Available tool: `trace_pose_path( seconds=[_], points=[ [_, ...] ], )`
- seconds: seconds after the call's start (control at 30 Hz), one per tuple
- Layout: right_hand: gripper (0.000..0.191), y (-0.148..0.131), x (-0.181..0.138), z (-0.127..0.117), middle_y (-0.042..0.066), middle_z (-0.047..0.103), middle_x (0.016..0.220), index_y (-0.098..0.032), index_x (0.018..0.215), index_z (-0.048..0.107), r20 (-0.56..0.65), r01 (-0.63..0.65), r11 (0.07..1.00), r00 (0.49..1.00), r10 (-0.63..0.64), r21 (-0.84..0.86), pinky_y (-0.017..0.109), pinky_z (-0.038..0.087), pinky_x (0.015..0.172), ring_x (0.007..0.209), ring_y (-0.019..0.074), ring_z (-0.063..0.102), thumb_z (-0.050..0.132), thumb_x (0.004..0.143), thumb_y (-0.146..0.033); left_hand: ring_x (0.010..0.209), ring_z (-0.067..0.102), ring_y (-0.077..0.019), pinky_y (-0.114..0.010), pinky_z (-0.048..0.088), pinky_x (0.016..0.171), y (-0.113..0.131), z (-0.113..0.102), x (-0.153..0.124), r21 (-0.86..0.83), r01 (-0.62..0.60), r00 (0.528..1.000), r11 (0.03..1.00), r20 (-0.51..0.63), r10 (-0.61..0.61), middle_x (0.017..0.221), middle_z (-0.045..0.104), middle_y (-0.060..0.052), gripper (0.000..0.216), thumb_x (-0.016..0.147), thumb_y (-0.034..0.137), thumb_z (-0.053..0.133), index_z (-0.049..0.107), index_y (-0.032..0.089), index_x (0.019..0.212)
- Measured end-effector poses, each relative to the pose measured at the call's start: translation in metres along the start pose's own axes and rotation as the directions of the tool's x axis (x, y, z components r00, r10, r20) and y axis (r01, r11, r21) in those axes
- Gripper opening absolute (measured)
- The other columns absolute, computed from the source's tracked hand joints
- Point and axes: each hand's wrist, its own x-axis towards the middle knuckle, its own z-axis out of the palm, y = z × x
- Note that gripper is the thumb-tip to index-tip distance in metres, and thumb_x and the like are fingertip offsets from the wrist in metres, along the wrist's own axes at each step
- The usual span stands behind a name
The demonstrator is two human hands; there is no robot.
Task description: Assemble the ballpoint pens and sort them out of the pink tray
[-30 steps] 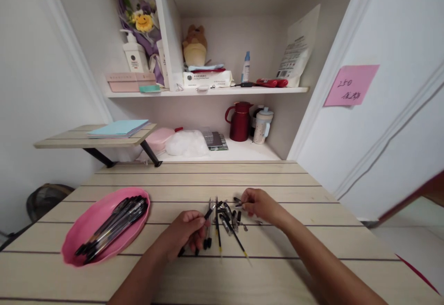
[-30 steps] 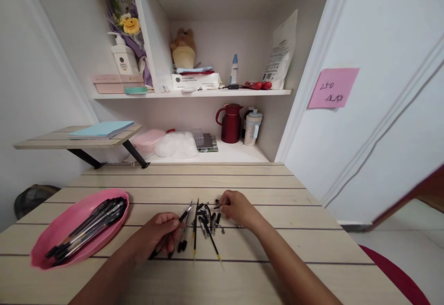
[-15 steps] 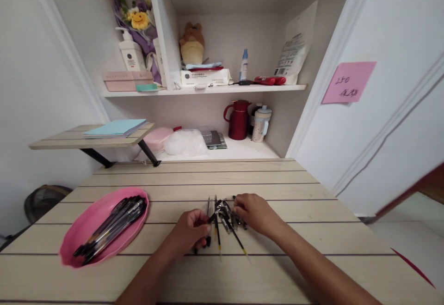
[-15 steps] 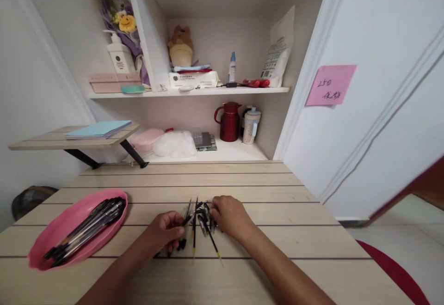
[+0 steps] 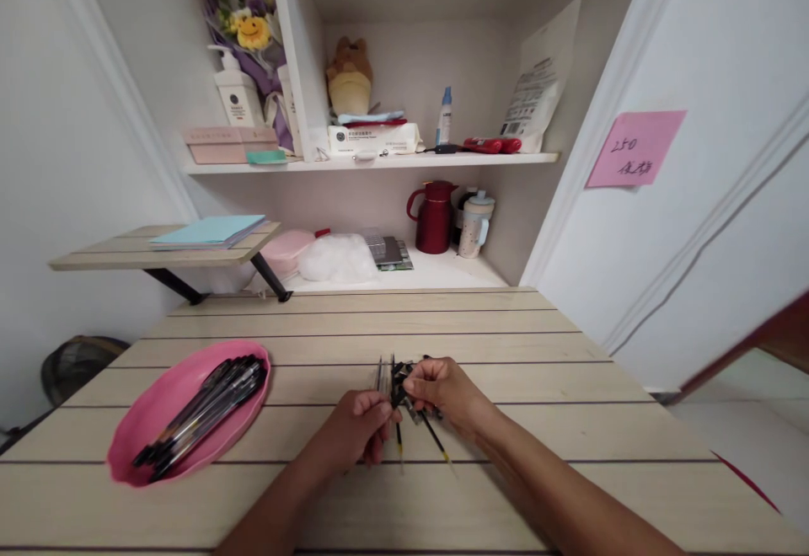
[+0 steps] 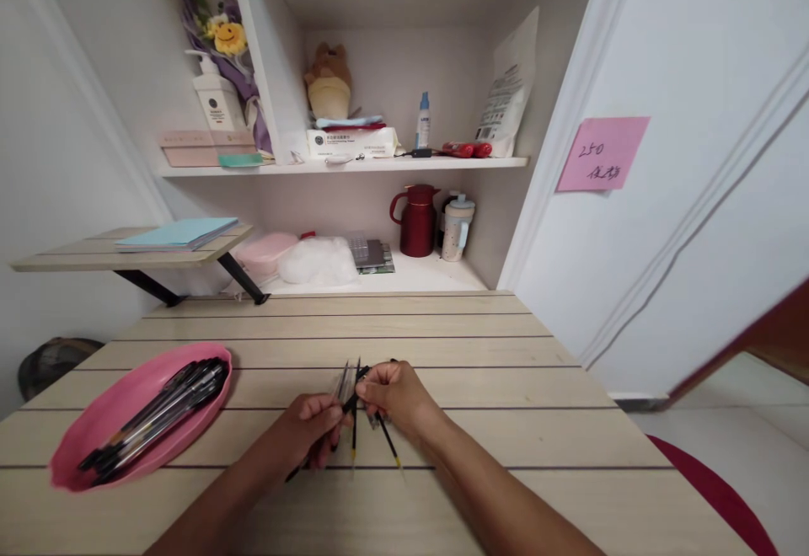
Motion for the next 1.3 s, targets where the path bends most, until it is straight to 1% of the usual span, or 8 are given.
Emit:
trace_pose_path(
  seconds=[0.2,0.33,0.43,0.67,0.87,1.0,1.13,1.3],
  points=[
    [0.029,-0.007,-0.003,-0.004,-0.001,0.056,0.053,-0.012,0.069,0.06,0.134,0.003,0.991,0.991,-0.021,0.133,0.02,0.035,0.045,0.048,0.0075,0.048,0.072,0.053,-0.034,0.03,0.029,-0.001,-0.015,0.016,0.029,0.005,-0.004,-0.005,-0.23,0.09,0.981,0.969,0.187,-0.047,0.052,0.045,0.005,0.039,0.074,0.048,0.046,0.055,0.011,0.082],
    [0.034,-0.006,-0.004,-0.003,-0.001,0.057,0.057,-0.014,0.076,0.056,0.217,-0.109,0.98,0.974,0.072,0.167,0.018,0.036,0.044,0.051,0.008,0.052,0.069,0.058,-0.04,0.031,0.033,-0.0019,-0.015,0.018,0.03,0.003,-0.003,-0.004,-0.199,0.052,0.991,0.979,0.134,-0.026,0.053,0.048,0.005,0.039,0.074,0.049,0.047,0.054,0.012,0.083],
    [0.034,-0.004,-0.003,-0.001,-0.003,0.053,0.049,-0.014,0.064,0.052,0.131,-0.101,0.99,0.988,0.087,0.102,0.016,0.029,0.037,0.04,0.0053,0.045,0.066,0.059,-0.044,0.032,0.036,-0.0025,-0.015,0.021,0.031,0.003,-0.002,-0.004,-0.147,0.063,0.994,0.987,0.101,-0.049,0.052,0.049,0.005,0.039,0.071,0.049,0.05,0.055,0.012,0.083],
    [0.031,-0.008,-0.004,-0.006,-0.002,0.056,0.056,-0.014,0.075,0.056,0.246,-0.082,0.989,0.968,0.05,0.122,0.019,0.039,0.045,0.051,0.0084,0.053,0.07,0.057,-0.035,0.029,0.032,-0.0018,-0.016,0.017,0.029,0.005,-0.003,-0.005,-0.192,0.123,0.98,0.974,0.179,-0.088,0.049,0.048,0.005,0.043,0.07,0.052,0.048,0.056,0.011,0.082],
    [0.027,-0.004,-0.002,-0.006,-0.004,0.052,0.047,-0.013,0.064,0.054,0.186,-0.092,0.996,0.979,0.089,0.008,0.016,0.034,0.038,0.039,0.005,0.046,0.07,0.056,-0.034,0.03,0.035,-0.0023,-0.015,0.019,0.029,0.004,-0.002,-0.005,-0.15,0.135,0.981,0.98,0.159,-0.11,0.05,0.049,0.005,0.04,0.07,0.05,0.05,0.056,0.012,0.081],
    [0.026,-0.011,-0.003,-0.009,-0.002,0.057,0.051,-0.012,0.07,0.058,0.276,-0.06,0.996,0.96,0.038,0.072,0.019,0.04,0.044,0.045,0.0076,0.051,0.072,0.053,-0.027,0.027,0.03,-0.0015,-0.016,0.016,0.029,0.006,-0.005,-0.006,-0.19,0.156,0.965,0.969,0.24,-0.108,0.047,0.047,0.005,0.044,0.07,0.052,0.049,0.058,0.011,0.08],
    [0.033,-0.011,-0.004,-0.009,-0.002,0.058,0.054,-0.014,0.078,0.057,0.325,-0.12,0.989,0.942,0.087,0.084,0.02,0.041,0.045,0.048,0.0088,0.054,0.072,0.054,-0.03,0.029,0.032,-0.0017,-0.015,0.018,0.03,0.005,-0.004,-0.005,-0.182,0.129,0.975,0.975,0.203,-0.091,0.049,0.048,0.005,0.04,0.07,0.05,0.05,0.057,0.012,0.08],
    [0.027,-0.005,-0.001,-0.01,-0.003,0.054,0.047,-0.013,0.065,0.055,0.211,-0.091,0.996,0.973,0.089,-0.002,0.017,0.036,0.037,0.039,0.0064,0.048,0.069,0.057,-0.035,0.03,0.035,-0.0024,-0.015,0.02,0.03,0.004,-0.004,-0.004,-0.151,0.143,0.976,0.978,0.187,-0.114,0.05,0.05,0.005,0.036,0.071,0.047,0.05,0.056,0.012,0.08]
  ],
)
